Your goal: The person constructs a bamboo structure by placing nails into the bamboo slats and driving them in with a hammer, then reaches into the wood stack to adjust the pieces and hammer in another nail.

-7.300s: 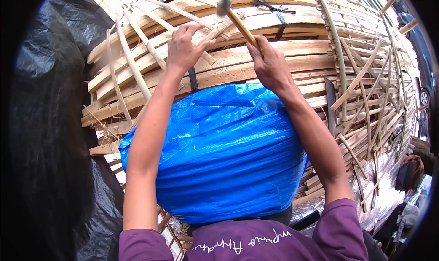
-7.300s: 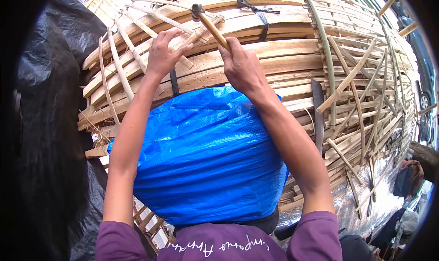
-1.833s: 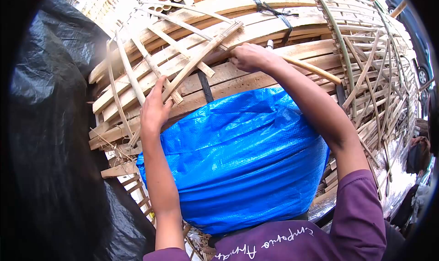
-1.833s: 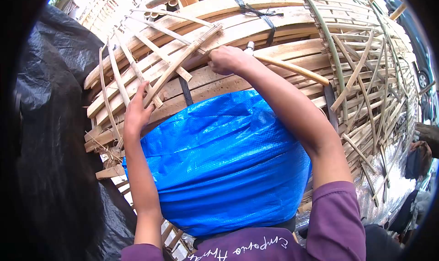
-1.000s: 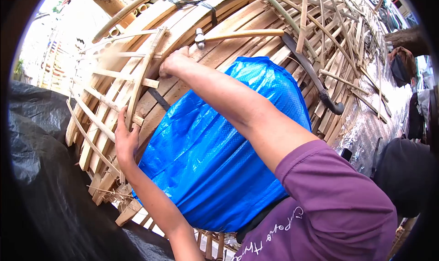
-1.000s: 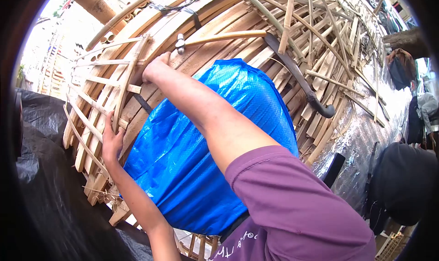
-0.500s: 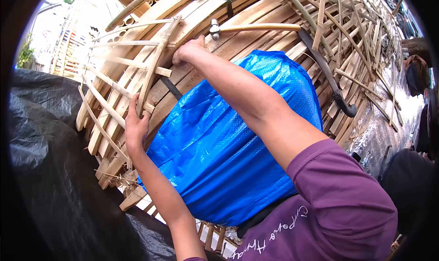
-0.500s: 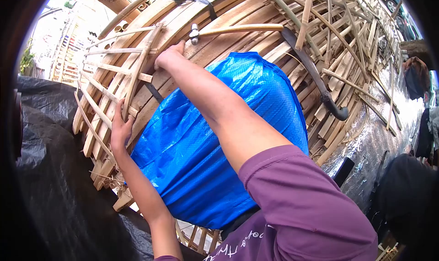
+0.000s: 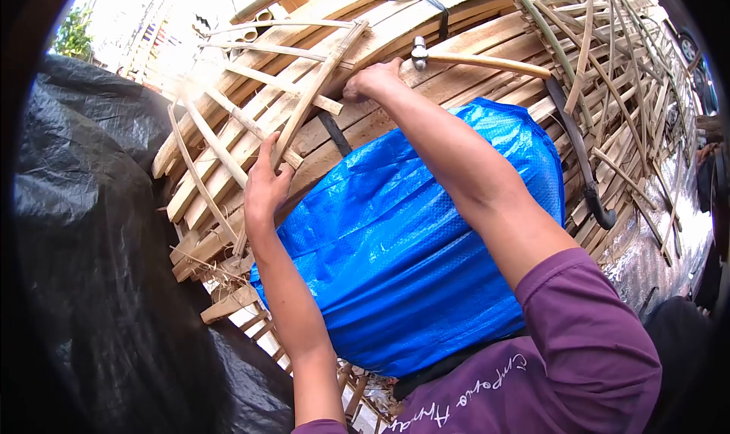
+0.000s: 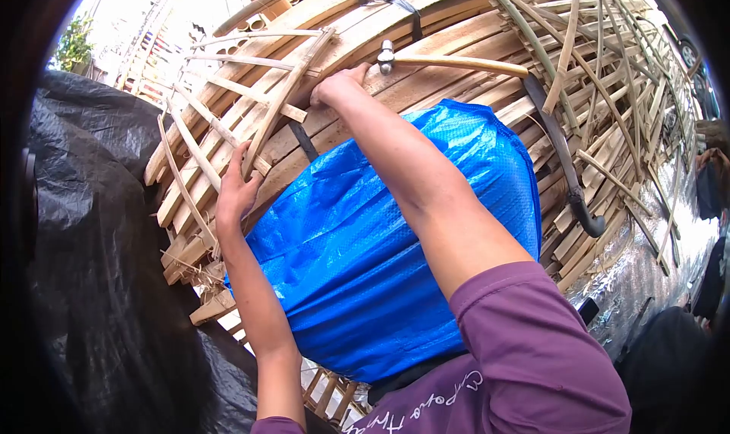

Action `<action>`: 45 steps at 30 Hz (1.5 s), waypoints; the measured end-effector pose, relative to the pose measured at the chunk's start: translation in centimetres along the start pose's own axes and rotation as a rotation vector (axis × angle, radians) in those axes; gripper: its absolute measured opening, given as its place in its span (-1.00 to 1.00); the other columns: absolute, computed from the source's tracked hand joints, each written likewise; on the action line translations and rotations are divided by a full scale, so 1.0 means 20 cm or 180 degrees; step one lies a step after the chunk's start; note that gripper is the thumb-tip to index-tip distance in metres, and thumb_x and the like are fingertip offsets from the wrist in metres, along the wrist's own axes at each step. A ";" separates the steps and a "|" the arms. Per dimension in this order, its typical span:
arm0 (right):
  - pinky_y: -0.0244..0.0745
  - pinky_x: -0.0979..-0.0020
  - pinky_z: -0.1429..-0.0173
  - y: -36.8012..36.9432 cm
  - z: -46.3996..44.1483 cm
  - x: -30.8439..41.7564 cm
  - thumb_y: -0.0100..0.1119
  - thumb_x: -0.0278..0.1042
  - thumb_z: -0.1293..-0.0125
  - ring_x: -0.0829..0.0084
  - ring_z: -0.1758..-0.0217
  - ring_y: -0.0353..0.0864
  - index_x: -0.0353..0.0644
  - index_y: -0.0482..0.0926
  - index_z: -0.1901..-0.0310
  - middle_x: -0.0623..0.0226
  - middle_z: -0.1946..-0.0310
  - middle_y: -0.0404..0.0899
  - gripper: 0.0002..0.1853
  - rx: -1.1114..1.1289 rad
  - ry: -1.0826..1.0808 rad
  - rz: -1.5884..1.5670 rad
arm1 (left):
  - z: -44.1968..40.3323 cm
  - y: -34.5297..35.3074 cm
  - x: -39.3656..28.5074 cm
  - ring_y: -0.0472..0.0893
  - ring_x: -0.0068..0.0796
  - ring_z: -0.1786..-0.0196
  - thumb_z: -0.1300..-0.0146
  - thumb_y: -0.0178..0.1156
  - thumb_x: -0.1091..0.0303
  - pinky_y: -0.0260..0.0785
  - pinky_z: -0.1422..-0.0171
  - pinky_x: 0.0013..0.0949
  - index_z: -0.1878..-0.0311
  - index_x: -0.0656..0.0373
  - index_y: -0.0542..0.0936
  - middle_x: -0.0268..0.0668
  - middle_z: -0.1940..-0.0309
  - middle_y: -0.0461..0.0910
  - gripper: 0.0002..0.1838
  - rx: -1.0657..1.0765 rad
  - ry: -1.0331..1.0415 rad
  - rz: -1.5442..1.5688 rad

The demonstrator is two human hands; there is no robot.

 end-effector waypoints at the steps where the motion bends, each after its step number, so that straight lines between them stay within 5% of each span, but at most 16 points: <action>1: -0.13 -0.31 -0.52 0.00 0.00 0.00 -0.20 0.22 -0.41 0.27 -0.60 0.17 0.30 0.37 -0.44 0.43 -0.51 0.27 -0.39 0.0021 -0.0030 -0.0050 | 0.00 0.00 0.00 0.69 0.04 0.11 -0.19 0.21 0.35 0.47 -0.14 -0.02 -0.46 -0.21 0.29 0.14 -0.01 0.65 -0.27 -0.0003 -0.0028 -0.0012; 8: -0.16 -0.36 -0.51 0.00 0.01 0.00 -0.21 0.24 -0.42 0.26 -0.60 0.17 0.32 0.37 -0.44 0.45 -0.52 0.27 -0.39 0.0023 0.0009 -0.0093 | 0.01 -0.02 -0.03 0.70 0.01 0.14 -0.18 0.23 0.37 0.48 -0.10 -0.03 -0.46 -0.22 0.30 0.14 0.06 0.66 -0.26 0.0047 -0.0173 -0.0027; 10: -0.20 -0.40 -0.49 0.01 -0.03 0.00 0.03 0.11 -0.29 0.32 -0.56 0.26 0.39 0.47 -0.37 0.47 -0.44 0.40 -0.42 -0.0069 0.0022 -0.0122 | 0.01 -0.02 -0.03 0.69 0.00 0.15 -0.18 0.23 0.37 0.48 -0.09 -0.03 -0.46 -0.22 0.30 0.14 0.08 0.66 -0.26 0.0039 -0.0206 -0.0028; 13: -0.23 -0.40 -0.49 0.03 -0.06 0.00 0.08 0.12 -0.24 0.31 -0.54 0.29 0.40 0.50 -0.34 0.46 -0.42 0.42 -0.42 -0.0011 0.0022 -0.0201 | 0.02 -0.02 -0.02 0.69 -0.01 0.17 -0.17 0.23 0.37 0.48 -0.07 -0.04 -0.47 -0.23 0.30 0.14 0.12 0.67 -0.26 0.0040 -0.0212 -0.0002; 21: -0.26 -0.30 -0.53 0.01 -0.03 -0.03 0.00 0.04 -0.27 0.27 -0.56 0.26 0.33 0.47 -0.37 0.40 -0.44 0.39 -0.42 0.0034 -0.0057 -0.0415 | 0.02 -0.04 -0.04 0.69 0.00 0.17 -0.16 0.23 0.38 0.46 -0.07 -0.01 -0.46 -0.19 0.31 0.16 0.12 0.66 -0.25 -0.0007 -0.0159 -0.0091; 23: -0.30 -0.31 -0.55 0.01 -0.03 -0.03 -0.05 -0.02 -0.29 0.27 -0.58 0.22 0.33 0.41 -0.41 0.40 -0.47 0.35 -0.40 0.0078 -0.0101 -0.0461 | 0.02 -0.02 -0.04 0.53 0.09 -0.30 -0.21 0.20 0.37 0.34 -0.38 -0.06 -0.46 -0.17 0.28 0.12 -0.25 0.52 -0.29 0.0261 -0.0359 0.0114; 27: -0.34 -0.34 -0.55 0.03 -0.06 -0.02 -0.05 0.02 -0.30 0.28 -0.60 0.18 0.33 0.39 -0.43 0.39 -0.49 0.31 -0.38 0.0037 -0.0111 -0.0383 | 0.02 -0.02 -0.04 0.53 0.08 -0.31 -0.20 0.20 0.37 0.34 -0.39 -0.07 -0.45 -0.16 0.28 0.13 -0.26 0.52 -0.29 0.0228 -0.0294 0.0132; 29: -0.39 -0.40 -0.57 0.02 -0.01 -0.02 -0.27 0.15 -0.45 0.17 -0.65 0.01 0.15 0.28 -0.49 0.44 -0.55 0.17 -0.36 0.0082 -0.0089 -0.0350 | 0.02 -0.02 -0.03 0.59 0.07 -0.23 -0.20 0.20 0.38 0.37 -0.34 -0.07 -0.45 -0.17 0.28 0.13 -0.24 0.53 -0.29 0.0173 -0.0241 0.0108; 32: -0.36 -0.35 -0.59 0.04 -0.05 0.02 -0.33 0.22 -0.46 0.18 -0.66 -0.04 0.17 0.24 -0.51 0.43 -0.57 0.13 -0.33 0.0026 -0.0219 0.0126 | 0.01 0.00 -0.01 0.65 0.05 -0.13 -0.20 0.19 0.39 0.41 -0.28 -0.07 -0.45 -0.18 0.29 0.13 -0.21 0.56 -0.29 0.0221 -0.0338 0.0150; 33: -0.44 -0.42 -0.55 0.01 -0.03 0.01 -0.20 0.14 -0.40 0.25 -0.67 -0.04 0.25 0.23 -0.52 0.39 -0.57 0.12 -0.34 0.0068 0.0063 -0.0118 | 0.01 -0.01 -0.02 0.68 0.03 -0.05 -0.19 0.19 0.40 0.44 -0.22 -0.08 -0.45 -0.19 0.29 0.13 -0.18 0.58 -0.28 0.0191 -0.0309 0.0143; 36: -0.35 -0.46 -0.53 0.00 0.03 0.05 -0.28 0.25 -0.45 0.18 -0.66 -0.01 0.25 0.27 -0.50 0.40 -0.56 0.15 -0.35 0.0230 0.0205 0.0026 | 0.00 0.00 -0.01 0.66 0.06 -0.08 -0.17 0.20 0.40 0.43 -0.23 -0.08 -0.44 -0.20 0.31 0.13 -0.14 0.60 -0.28 0.0146 -0.0289 -0.0029; 40: -0.37 -0.43 -0.54 -0.03 0.08 0.07 -0.12 0.12 -0.38 0.26 -0.64 0.04 0.25 0.29 -0.49 0.35 -0.53 0.22 -0.36 0.0161 0.0269 -0.0163 | 0.00 -0.01 -0.02 0.65 0.09 -0.04 -0.13 0.19 0.36 0.44 -0.20 0.01 -0.45 -0.19 0.32 0.13 0.04 0.65 -0.26 -0.0013 -0.0193 -0.0079; 45: -0.37 -0.41 -0.55 -0.01 0.04 0.06 -0.01 0.07 -0.31 0.28 -0.64 0.07 0.28 0.36 -0.45 0.38 -0.52 0.24 -0.36 0.0147 0.0303 -0.0221 | 0.00 -0.01 -0.01 0.69 -0.06 0.23 -0.09 0.18 0.39 0.48 -0.04 -0.06 -0.45 -0.17 0.35 0.14 0.18 0.67 -0.25 -0.0024 -0.0160 0.0142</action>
Point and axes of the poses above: each hand's wrist, its own z-axis away from the middle knuckle, its own y-axis out of the palm, x = y × z, the point moved 8 cm from there along -z, towards the middle knuckle
